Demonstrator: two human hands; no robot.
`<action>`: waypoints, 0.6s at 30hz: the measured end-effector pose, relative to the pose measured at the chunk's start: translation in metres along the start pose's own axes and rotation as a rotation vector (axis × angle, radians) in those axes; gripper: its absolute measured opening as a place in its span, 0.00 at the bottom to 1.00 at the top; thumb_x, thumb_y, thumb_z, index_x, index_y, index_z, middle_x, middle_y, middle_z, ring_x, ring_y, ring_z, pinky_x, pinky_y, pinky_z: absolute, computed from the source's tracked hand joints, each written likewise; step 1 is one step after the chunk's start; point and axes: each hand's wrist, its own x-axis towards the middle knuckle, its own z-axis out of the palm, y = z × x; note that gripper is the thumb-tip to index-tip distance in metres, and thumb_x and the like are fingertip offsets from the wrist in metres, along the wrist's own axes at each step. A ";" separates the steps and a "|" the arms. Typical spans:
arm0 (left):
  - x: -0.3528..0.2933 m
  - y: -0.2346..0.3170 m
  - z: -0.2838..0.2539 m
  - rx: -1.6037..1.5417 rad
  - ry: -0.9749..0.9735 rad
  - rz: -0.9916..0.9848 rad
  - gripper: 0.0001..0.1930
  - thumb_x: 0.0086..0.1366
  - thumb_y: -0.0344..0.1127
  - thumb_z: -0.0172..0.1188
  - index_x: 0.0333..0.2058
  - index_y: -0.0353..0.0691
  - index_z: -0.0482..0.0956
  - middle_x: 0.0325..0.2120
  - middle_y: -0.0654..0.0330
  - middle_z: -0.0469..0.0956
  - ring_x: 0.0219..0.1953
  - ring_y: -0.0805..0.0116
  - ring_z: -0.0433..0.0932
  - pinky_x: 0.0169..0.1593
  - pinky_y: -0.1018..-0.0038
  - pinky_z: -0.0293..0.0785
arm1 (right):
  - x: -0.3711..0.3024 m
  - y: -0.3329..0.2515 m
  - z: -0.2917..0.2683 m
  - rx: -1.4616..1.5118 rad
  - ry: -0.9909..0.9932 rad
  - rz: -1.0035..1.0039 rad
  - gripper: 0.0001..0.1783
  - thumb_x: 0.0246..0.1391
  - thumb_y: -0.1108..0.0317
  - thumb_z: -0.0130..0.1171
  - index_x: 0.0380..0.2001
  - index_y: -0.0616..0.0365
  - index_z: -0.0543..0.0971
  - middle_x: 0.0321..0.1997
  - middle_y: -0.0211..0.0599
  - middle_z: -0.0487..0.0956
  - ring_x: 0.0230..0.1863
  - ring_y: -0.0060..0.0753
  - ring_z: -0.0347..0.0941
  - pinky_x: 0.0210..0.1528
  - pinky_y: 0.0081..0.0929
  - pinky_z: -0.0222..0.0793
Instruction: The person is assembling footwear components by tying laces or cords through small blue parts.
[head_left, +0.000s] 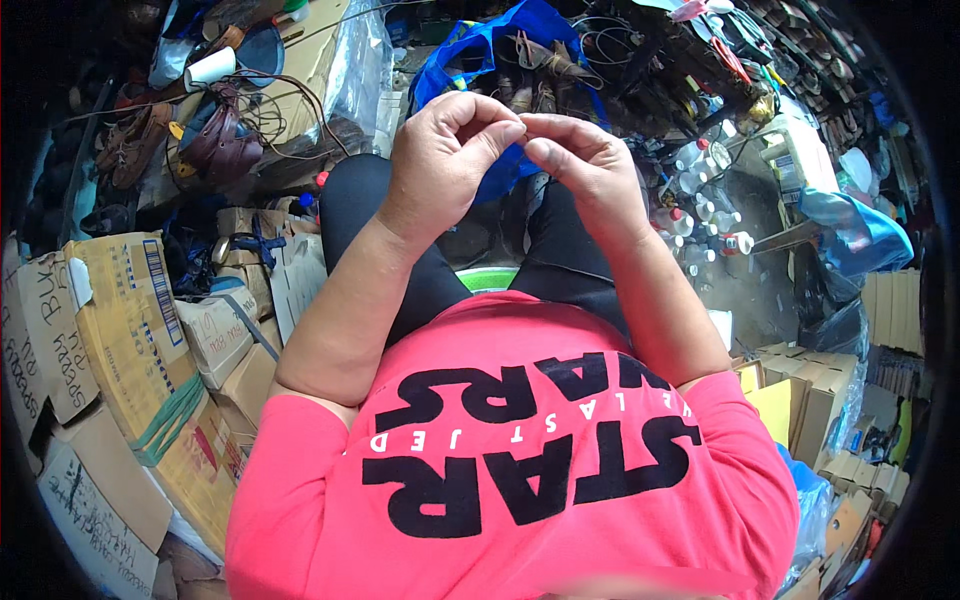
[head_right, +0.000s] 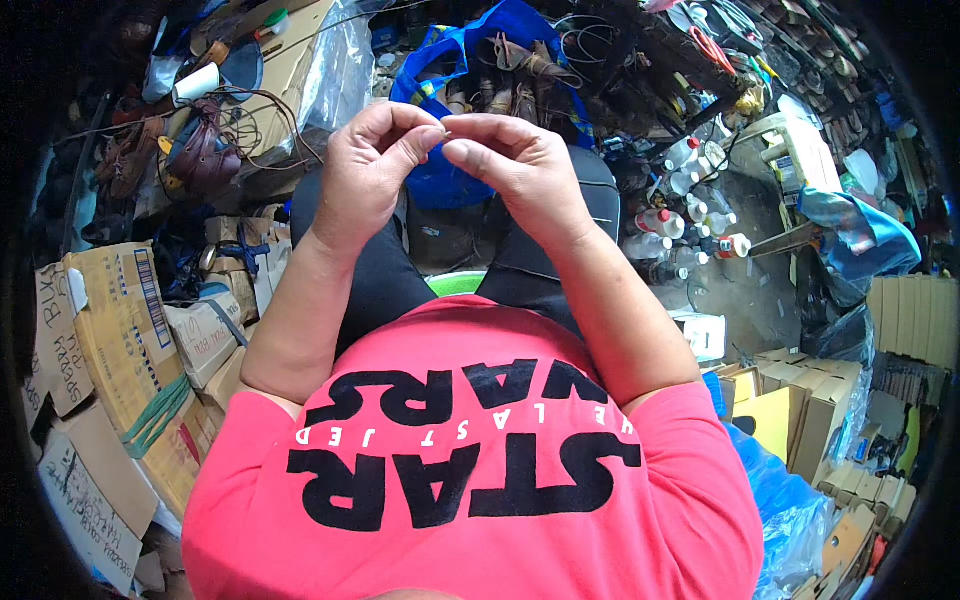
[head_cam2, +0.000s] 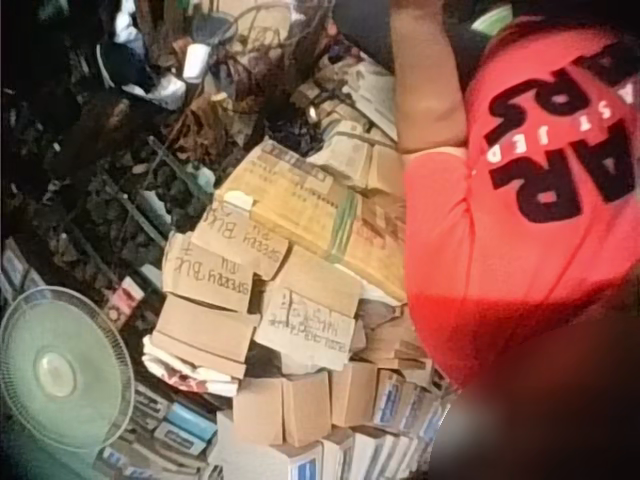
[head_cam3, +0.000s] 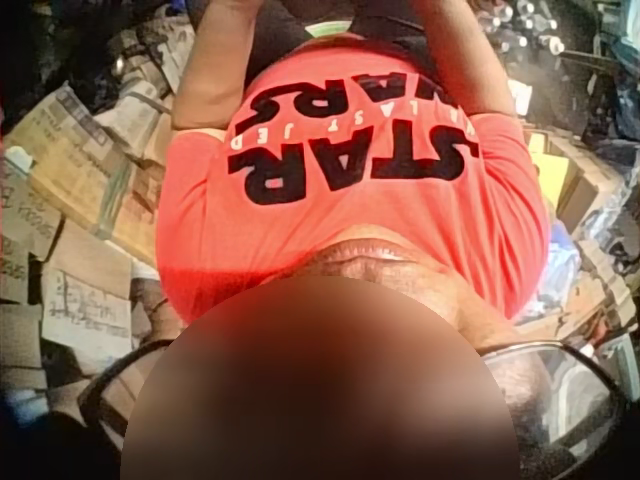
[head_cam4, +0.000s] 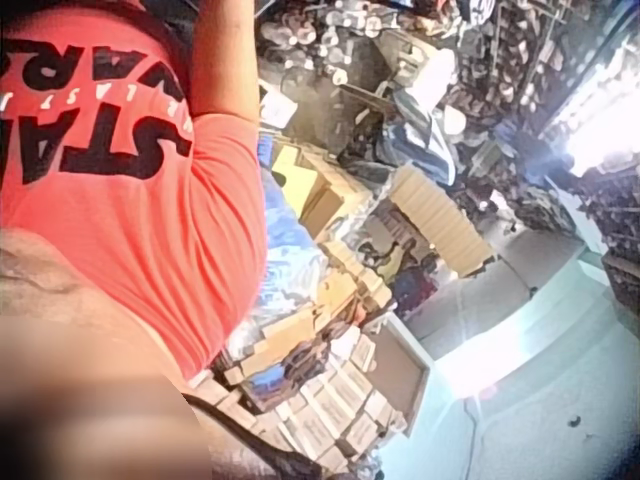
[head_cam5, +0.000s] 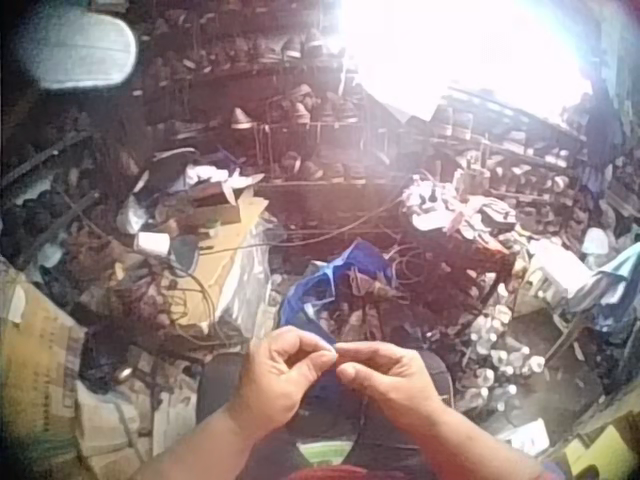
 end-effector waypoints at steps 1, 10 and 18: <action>0.000 -0.001 0.000 0.020 0.008 0.003 0.03 0.55 0.28 0.61 0.27 0.35 0.77 0.22 0.65 0.74 0.26 0.80 0.71 0.32 0.83 0.69 | 0.002 0.002 0.002 -0.018 0.003 -0.012 0.13 0.49 0.71 0.61 0.39 0.63 0.78 0.35 0.32 0.78 0.39 0.18 0.72 0.43 0.16 0.68; 0.000 -0.004 0.001 0.118 -0.050 0.003 0.05 0.60 0.31 0.56 0.28 0.36 0.74 0.23 0.66 0.71 0.26 0.81 0.69 0.32 0.83 0.66 | 0.004 0.003 -0.005 -0.106 -0.036 -0.017 0.08 0.49 0.71 0.61 0.32 0.64 0.78 0.30 0.30 0.77 0.32 0.16 0.71 0.38 0.15 0.68; -0.004 -0.021 0.005 -0.533 -0.093 -0.338 0.06 0.64 0.35 0.51 0.30 0.40 0.71 0.23 0.66 0.71 0.27 0.79 0.69 0.36 0.81 0.66 | 0.005 0.004 -0.001 0.032 -0.057 0.024 0.09 0.50 0.70 0.60 0.32 0.65 0.77 0.30 0.33 0.77 0.32 0.20 0.72 0.39 0.18 0.68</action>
